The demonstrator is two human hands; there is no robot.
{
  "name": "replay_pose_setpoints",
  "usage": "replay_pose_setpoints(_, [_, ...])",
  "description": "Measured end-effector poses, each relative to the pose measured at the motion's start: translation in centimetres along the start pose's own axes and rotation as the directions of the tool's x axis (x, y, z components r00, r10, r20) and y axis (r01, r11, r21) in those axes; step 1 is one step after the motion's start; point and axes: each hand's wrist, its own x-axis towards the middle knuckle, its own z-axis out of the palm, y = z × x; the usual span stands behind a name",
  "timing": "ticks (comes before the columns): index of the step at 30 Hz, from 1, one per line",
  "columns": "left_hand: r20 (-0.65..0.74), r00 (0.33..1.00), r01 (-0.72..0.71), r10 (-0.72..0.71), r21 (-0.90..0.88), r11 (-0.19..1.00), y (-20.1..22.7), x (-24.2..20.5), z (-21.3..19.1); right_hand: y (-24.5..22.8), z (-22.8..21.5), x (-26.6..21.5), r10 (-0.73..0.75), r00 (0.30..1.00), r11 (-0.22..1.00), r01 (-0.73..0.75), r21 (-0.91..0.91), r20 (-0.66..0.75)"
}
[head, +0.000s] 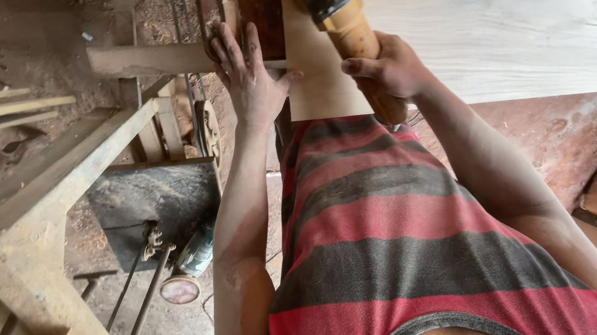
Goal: The person uses an orbital sander to smooth the surface of a large wooden plank on a workbench. They move the sander back and forth across the plank while holding it steady with their other hand.
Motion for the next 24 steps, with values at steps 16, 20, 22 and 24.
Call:
replay_pose_setpoints(16, [0.196,0.976,0.095,-0.095,0.008,0.995,1.7,1.2,-1.5,2.4,-5.3,-3.2,0.077,0.974,0.984,-0.039,0.175,-0.212])
replay_pose_setpoints(20, [0.221,0.97,0.099,-0.105,0.038,0.994,1.3,1.0,-1.0,3.1,-6.2,-3.8,0.086,0.967,0.987,-0.05,0.151,-0.24])
replay_pose_setpoints(22, [0.21,0.974,0.08,-0.088,0.044,0.996,0.9,1.1,-0.6,3.4,-6.6,-3.9,0.073,0.966,0.988,-0.036,0.15,-0.249])
replay_pose_setpoints(24, [0.186,0.981,0.058,-0.062,0.028,0.998,0.5,0.9,-0.4,3.6,-7.0,-4.2,0.07,0.966,0.985,-0.028,0.17,-0.249])
